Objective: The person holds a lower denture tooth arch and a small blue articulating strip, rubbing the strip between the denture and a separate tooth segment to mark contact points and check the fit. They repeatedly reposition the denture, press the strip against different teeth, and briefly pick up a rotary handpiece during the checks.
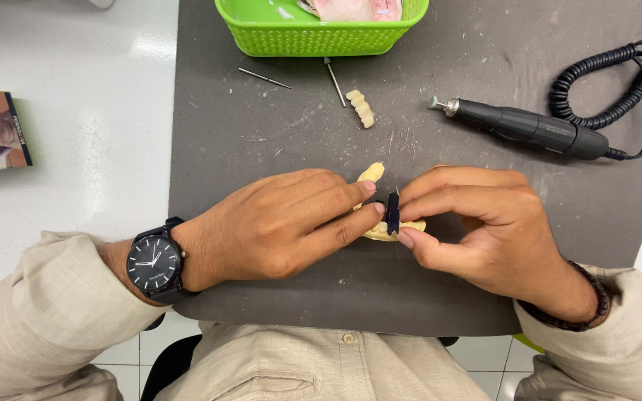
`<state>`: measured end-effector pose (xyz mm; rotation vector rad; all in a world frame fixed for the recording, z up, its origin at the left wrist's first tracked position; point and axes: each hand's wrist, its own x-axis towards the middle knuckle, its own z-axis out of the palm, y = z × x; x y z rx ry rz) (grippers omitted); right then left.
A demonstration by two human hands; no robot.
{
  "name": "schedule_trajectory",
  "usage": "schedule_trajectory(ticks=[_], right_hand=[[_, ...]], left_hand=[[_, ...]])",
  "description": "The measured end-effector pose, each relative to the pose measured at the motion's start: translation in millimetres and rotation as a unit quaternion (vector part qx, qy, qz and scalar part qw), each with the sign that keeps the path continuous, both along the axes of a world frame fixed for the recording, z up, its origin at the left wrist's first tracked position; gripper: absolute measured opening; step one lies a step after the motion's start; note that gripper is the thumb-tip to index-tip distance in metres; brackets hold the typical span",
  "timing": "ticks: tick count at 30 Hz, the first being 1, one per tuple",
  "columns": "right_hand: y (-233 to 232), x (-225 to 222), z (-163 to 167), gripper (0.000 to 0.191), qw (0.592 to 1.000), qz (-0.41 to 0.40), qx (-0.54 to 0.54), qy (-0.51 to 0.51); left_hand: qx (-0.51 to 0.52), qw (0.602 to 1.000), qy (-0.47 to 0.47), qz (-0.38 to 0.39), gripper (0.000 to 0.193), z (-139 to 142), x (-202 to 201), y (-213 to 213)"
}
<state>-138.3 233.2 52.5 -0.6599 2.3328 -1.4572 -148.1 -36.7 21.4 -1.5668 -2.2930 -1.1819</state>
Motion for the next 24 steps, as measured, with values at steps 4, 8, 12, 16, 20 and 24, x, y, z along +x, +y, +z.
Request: schedule_trajectory(ticks=[4,8,12,16,20,24], right_hand=[[0.2,-0.7,0.1,0.017,1.0,-0.001,0.004,0.0],[1.8,-0.7,-0.9,0.017,1.0,-0.006,0.024,0.0],[2.8,0.5,-2.9,0.017,1.0,-0.005,0.016,-0.003],[6.3,-1.7,-1.0,0.016,0.999,0.001,-0.017,-0.047],[8.1,-3.5,2.0,0.024,0.997,-0.014,-0.06,-0.049],[5.3,-3.0,-0.2,0.018,0.995,-0.001,-0.095,-0.003]], left_hand=[[0.002,1.0,-0.001,0.002,0.041,0.6,-0.2,0.5],[0.002,1.0,0.001,0.002,0.041,0.5,-0.9,2.0],[-0.001,1.0,-0.003,0.003,0.04,1.6,-0.8,2.5],[0.002,1.0,-0.022,0.009,0.038,3.3,-1.6,3.1],[0.004,0.999,-0.034,0.02,0.035,4.2,-2.2,4.3],[0.004,0.999,-0.036,0.018,0.035,3.6,-2.2,4.6]])
